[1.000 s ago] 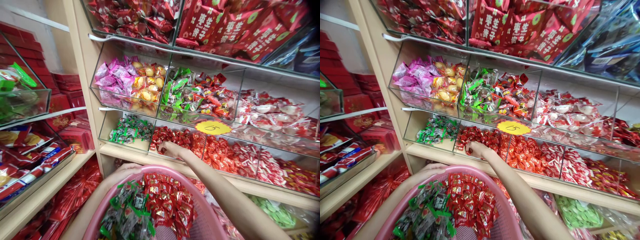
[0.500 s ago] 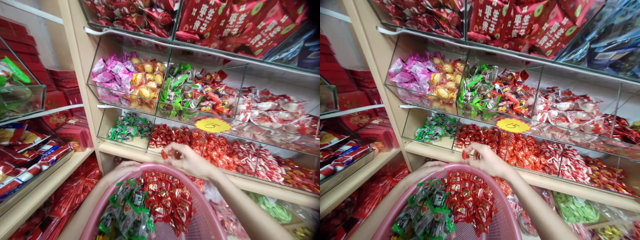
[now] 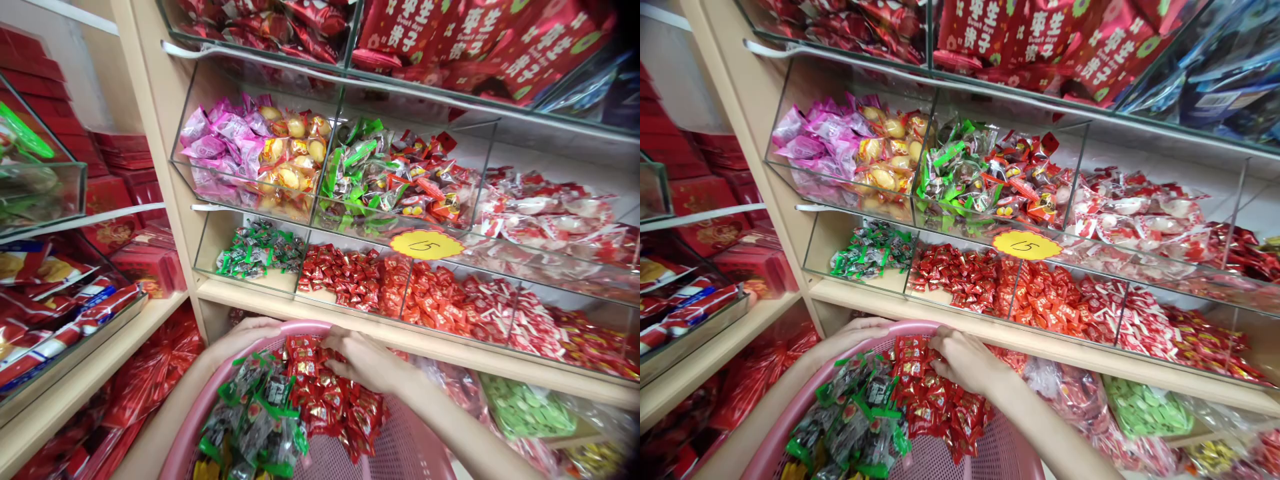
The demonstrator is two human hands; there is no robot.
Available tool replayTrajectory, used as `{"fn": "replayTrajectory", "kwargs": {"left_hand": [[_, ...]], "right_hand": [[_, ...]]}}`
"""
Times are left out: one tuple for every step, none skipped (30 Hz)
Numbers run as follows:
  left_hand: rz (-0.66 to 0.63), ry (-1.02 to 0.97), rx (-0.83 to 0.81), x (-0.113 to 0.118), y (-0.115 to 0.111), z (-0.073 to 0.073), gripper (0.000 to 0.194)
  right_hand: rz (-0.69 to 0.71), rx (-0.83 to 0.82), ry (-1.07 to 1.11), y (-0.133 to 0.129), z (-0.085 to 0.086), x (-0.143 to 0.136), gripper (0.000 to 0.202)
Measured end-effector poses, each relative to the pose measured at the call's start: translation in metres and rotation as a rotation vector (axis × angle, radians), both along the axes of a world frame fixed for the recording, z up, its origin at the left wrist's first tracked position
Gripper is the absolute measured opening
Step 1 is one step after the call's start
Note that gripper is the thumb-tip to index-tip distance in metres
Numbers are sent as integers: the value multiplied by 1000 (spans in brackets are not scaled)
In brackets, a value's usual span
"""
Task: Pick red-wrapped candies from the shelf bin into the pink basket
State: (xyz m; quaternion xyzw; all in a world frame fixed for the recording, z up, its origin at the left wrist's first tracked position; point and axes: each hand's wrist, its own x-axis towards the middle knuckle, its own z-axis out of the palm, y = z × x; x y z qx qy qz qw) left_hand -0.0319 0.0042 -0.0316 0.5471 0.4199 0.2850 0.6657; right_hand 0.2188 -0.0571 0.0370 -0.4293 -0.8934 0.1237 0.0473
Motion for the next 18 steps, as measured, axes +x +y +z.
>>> {"fn": "replayTrajectory", "kwargs": {"left_hand": [[6, 11, 7, 0, 0, -1, 39], [9, 19, 15, -1, 1, -1, 39], [9, 24, 22, -1, 1, -2, 39], [5, 28, 27, -1, 1, -2, 40], [0, 30, 30, -2, 1, -3, 40], [-4, 34, 32, -2, 2, -3, 41], [-9, 36, 33, -2, 2, -3, 42], [-15, 41, 35, -2, 2, -3, 42], [-17, 47, 40, -2, 3, -3, 43], [-19, 52, 43, -2, 3, -3, 43], [-23, 53, 44, -2, 3, -3, 43], [-27, 52, 44, -1, 3, -3, 43], [-32, 48, 46, -1, 3, -2, 43], [-37, 44, 50, -1, 3, -2, 43], [-40, 41, 55, -1, 3, -1, 43], [-42, 41, 61, -1, 3, -1, 43], [-41, 44, 69, -1, 3, 0, 42], [-41, 50, 76, -1, 3, 0, 42]], "right_hand": [[6, 7, -7, 0, -1, -1, 18], [8, 13, -13, 0, -3, -1, 18], [5, 15, -17, 0, -4, -2, 18], [1, 16, -17, 0, -5, -3, 19], [-4, 13, -12, 0, -5, -3, 19], [-8, 9, -2, -1, -4, -3, 21], [-12, 7, 16, -1, -2, -3, 23], [-14, 11, 42, -1, 2, -3, 24], [-15, 19, 76, 0, 8, -1, 25], [-16, 26, 117, 3, 15, 0, 25], [-20, 37, 163, 7, 22, 3, 25], [-26, 56, 209, 12, 29, 7, 24], [-34, 82, 247, 20, 35, 12, 23], [-44, 114, 271, 29, 39, 17, 22], [-55, 148, 276, 40, 41, 23, 20], [-66, 181, 258, 52, 41, 29, 20], [-78, 197, 218, 64, 38, 35, 21], [-95, 193, 158, 75, 33, 40, 24]]}}
